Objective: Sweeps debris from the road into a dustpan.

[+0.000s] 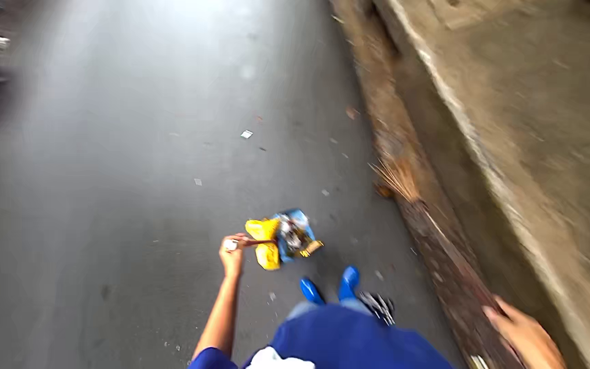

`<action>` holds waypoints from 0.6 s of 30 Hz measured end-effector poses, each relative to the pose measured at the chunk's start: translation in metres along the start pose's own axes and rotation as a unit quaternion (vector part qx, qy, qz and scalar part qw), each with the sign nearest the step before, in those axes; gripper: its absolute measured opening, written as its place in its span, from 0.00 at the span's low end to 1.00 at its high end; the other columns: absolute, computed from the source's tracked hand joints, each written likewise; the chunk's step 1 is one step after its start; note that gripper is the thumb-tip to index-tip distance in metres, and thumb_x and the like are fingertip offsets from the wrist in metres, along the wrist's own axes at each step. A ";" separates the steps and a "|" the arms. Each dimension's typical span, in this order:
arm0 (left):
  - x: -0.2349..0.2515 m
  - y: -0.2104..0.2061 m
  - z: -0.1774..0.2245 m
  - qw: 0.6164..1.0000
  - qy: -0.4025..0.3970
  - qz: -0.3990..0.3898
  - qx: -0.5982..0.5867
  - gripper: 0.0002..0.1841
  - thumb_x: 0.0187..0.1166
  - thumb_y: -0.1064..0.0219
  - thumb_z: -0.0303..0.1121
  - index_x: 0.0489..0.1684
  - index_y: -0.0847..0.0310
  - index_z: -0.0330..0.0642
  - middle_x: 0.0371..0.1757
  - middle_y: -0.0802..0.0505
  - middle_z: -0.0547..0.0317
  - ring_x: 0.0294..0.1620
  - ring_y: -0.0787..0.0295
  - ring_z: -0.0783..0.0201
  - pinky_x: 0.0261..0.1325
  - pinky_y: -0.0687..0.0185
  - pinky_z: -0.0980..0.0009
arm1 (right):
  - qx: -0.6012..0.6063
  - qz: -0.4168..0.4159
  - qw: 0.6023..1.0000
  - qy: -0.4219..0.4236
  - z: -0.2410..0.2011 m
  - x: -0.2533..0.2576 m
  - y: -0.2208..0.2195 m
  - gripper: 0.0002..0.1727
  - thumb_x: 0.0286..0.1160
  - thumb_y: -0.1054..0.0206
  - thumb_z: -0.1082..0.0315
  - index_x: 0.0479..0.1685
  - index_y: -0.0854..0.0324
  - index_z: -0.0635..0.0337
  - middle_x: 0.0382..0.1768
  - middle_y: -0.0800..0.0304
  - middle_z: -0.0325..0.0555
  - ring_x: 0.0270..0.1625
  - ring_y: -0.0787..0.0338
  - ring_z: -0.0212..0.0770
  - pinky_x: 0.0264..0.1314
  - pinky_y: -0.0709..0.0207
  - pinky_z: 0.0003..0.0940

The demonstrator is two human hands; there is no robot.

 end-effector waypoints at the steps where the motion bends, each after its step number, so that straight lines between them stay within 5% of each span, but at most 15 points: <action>1: -0.001 -0.001 -0.006 1.000 0.013 -0.004 -0.001 0.11 0.71 0.32 0.18 0.46 0.23 0.18 0.50 0.08 0.42 0.49 0.09 0.65 0.52 0.12 0.67 | -0.013 0.029 0.999 -0.027 -0.003 0.001 0.004 0.29 0.89 0.40 0.59 0.88 0.29 0.54 0.70 0.18 0.76 0.66 0.16 0.78 0.65 0.29 0.81; 5: -0.004 -0.009 -0.011 0.998 0.062 0.006 -0.001 0.11 0.72 0.32 0.18 0.49 0.25 0.23 0.49 0.09 0.52 0.45 0.12 0.73 0.45 0.15 0.74 | -0.106 0.015 0.984 -0.139 -0.038 0.018 -0.030 0.29 0.90 0.44 0.60 0.89 0.31 0.50 0.78 0.22 0.70 0.79 0.23 0.75 0.76 0.36 0.78; 9: -0.005 -0.011 -0.012 0.997 0.068 0.019 0.001 0.11 0.72 0.32 0.17 0.49 0.25 0.26 0.48 0.09 0.55 0.45 0.12 0.74 0.46 0.15 0.75 | -0.137 -0.083 0.983 -0.094 -0.036 0.036 -0.064 0.30 0.89 0.42 0.60 0.91 0.34 0.47 0.80 0.23 0.65 0.80 0.23 0.70 0.79 0.35 0.73; 13: 0.002 -0.013 -0.012 0.997 0.078 0.029 0.006 0.12 0.72 0.31 0.17 0.51 0.24 0.26 0.46 0.10 0.55 0.43 0.13 0.74 0.45 0.16 0.75 | -0.053 -0.064 0.990 -0.111 -0.001 0.001 -0.016 0.29 0.91 0.39 0.60 0.90 0.32 0.43 0.65 0.15 0.67 0.46 0.14 0.60 0.50 0.25 0.62; 18: 0.007 -0.011 -0.014 0.996 0.083 0.029 0.006 0.12 0.71 0.30 0.17 0.49 0.24 0.28 0.47 0.09 0.55 0.43 0.13 0.74 0.45 0.16 0.75 | -0.092 0.037 0.980 -0.170 -0.006 -0.047 -0.020 0.29 0.91 0.43 0.61 0.92 0.35 0.47 0.74 0.20 0.74 0.72 0.19 0.79 0.71 0.33 0.79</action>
Point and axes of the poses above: each hand's wrist, its own x-axis towards the middle knuckle, its own y-axis out of the back of the hand, z = x × y, the point moved 8 cm from there along x, towards the middle knuckle
